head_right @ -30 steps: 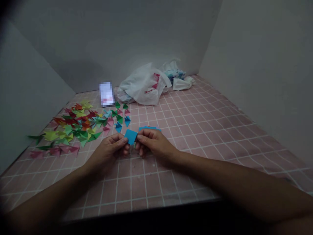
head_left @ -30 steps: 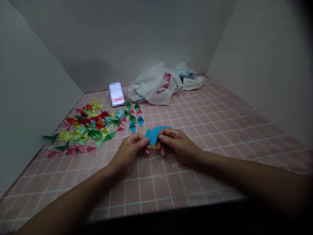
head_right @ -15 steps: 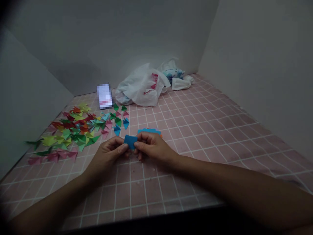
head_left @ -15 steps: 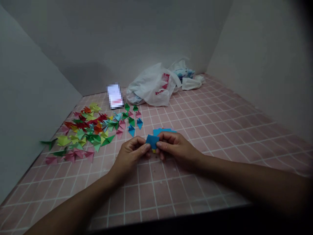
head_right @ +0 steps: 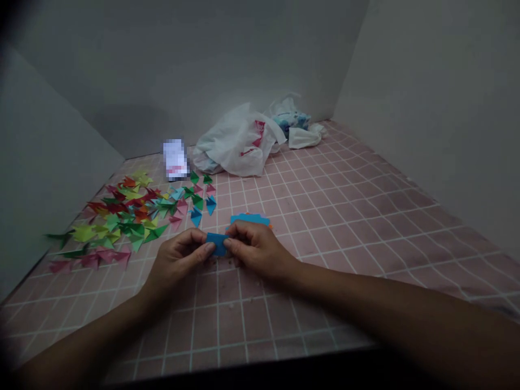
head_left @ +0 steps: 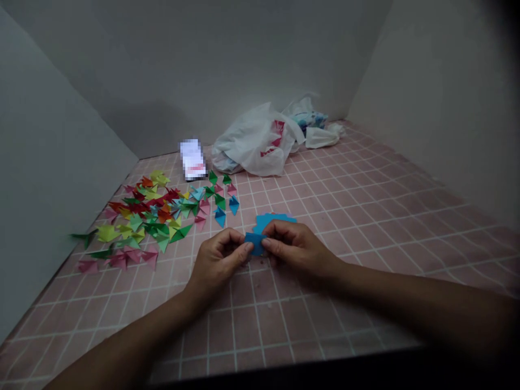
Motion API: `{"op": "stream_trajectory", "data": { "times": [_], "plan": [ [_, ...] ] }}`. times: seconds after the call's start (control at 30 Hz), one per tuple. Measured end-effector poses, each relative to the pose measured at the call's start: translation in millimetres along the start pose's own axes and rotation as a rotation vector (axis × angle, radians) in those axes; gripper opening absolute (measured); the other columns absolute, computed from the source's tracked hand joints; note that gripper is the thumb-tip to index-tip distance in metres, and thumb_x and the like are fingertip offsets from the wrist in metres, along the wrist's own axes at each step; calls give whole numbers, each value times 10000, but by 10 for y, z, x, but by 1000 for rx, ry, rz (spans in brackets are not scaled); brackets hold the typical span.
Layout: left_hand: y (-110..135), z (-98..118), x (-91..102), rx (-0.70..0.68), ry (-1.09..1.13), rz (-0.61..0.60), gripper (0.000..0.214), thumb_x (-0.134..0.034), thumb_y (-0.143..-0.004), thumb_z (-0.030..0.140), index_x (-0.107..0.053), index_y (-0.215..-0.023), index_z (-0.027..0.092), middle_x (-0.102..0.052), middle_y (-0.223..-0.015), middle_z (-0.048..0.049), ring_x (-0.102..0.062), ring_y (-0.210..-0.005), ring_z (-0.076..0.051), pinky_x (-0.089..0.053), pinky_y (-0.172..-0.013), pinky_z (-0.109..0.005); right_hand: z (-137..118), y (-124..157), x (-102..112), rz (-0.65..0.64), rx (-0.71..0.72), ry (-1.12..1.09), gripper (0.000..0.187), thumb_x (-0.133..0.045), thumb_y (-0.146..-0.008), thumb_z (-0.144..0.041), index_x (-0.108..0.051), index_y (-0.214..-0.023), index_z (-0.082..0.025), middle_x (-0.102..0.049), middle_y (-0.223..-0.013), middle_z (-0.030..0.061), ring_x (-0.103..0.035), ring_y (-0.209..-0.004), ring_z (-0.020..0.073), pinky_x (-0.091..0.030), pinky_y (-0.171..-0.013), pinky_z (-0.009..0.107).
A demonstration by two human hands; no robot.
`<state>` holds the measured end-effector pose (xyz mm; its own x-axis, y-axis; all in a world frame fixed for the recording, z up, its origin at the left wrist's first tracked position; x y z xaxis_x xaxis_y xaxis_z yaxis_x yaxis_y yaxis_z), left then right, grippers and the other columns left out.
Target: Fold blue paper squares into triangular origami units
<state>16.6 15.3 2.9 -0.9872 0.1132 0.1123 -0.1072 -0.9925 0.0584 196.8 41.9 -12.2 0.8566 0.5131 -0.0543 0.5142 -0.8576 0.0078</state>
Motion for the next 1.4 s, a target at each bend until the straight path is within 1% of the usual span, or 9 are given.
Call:
{"op": "stream_trajectory", "data": {
  "times": [0.17, 0.27, 0.43, 0.57, 0.73, 0.9, 1.13, 1.23, 1.4],
  "plan": [
    [3, 19, -2, -12, -17, 3, 121, -724, -803, 299, -686, -806, 185, -673, -736, -8, -575, -644, -127, -456, -593, -243, -4, 2, -5, -25, 13, 99, 151, -627, -876, -281, -592, -754, -200, -544, -584, -35, -475, -524, 110, -344, -511, 260],
    [10, 8, 9, 5, -4, 14, 134, -715, -818, 317, -684, -797, 189, -663, -717, -1, -557, -607, -121, -458, -571, -240, -3, 8, -13, -34, 20, 19, 179, -589, -911, -300, -592, -764, -199, -562, -612, -26, -506, -542, 112, -376, -534, 263],
    [5, -34, 39, -11, 16, 110, 138, -741, -799, 317, -687, -774, 192, -599, -659, 31, -469, -543, -91, -375, -495, -212, 10, -11, -23, -15, -6, -153, 160, -631, -890, -339, -585, -834, -196, -591, -706, -19, -537, -558, 100, -408, -534, 248],
    [15, -38, 35, 2, 13, 144, 146, -755, -792, 315, -676, -776, 193, -530, -549, 64, -422, -456, -70, -323, -432, -196, -15, -8, -14, 51, 27, -92, 124, -653, -859, -290, -563, -845, -205, -553, -679, -40, -513, -542, 98, -387, -502, 239],
    [38, -5, -7, 36, 37, 111, 193, -768, -790, 332, -654, -835, 183, -693, -591, 14, -646, -520, -130, -521, -516, -230, -34, 2, -2, 98, 157, 121, 75, -643, -845, -226, -582, -806, -206, -536, -679, -35, -498, -597, 113, -380, -550, 259],
    [35, -8, -17, 56, 63, 95, 240, -779, -788, 370, -636, -824, 180, -741, -670, -14, -729, -636, -166, -600, -623, -273, -35, -11, 14, 109, 198, 215, 61, -626, -843, -200, -595, -792, -209, -571, -713, -22, -513, -660, 132, -396, -618, 276],
    [30, -41, -32, 59, 89, 71, 194, -745, -802, 321, -612, -813, 179, -676, -622, 12, -608, -511, -100, -508, -484, -200, -55, -12, 20, 115, 252, 311, 77, -681, -816, -195, -616, -778, -206, -605, -783, 1, -513, -694, 140, -402, -649, 286],
    [29, -34, -43, 49, 107, 90, 201, -767, -766, 284, -615, -850, 181, -675, -697, 8, -621, -554, -103, -498, -480, -193, -37, -6, -5, 45, 223, 242, 60, -651, -831, -189, -607, -795, -209, -580, -740, -17, -509, -673, 135, -403, -645, 284],
    [38, -3, -40, 6, 72, 63, 217, -765, -745, 223, -681, -942, 189, -658, -725, 19, -573, -560, -83, -478, -504, -187, -11, -2, 10, 78, 193, 196, 81, -626, -854, -195, -584, -787, -209, -544, -721, -25, -502, -682, 137, -396, -655, 290]
  ]
}}
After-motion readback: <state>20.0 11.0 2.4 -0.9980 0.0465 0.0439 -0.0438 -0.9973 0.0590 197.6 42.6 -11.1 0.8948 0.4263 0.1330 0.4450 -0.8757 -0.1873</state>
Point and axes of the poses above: each hand's wrist, its own y-axis away from the middle knuckle, its own x-axis out of the back of the hand, z = x × y, the point moved 2 cm from there along -y, towards the middle knuckle
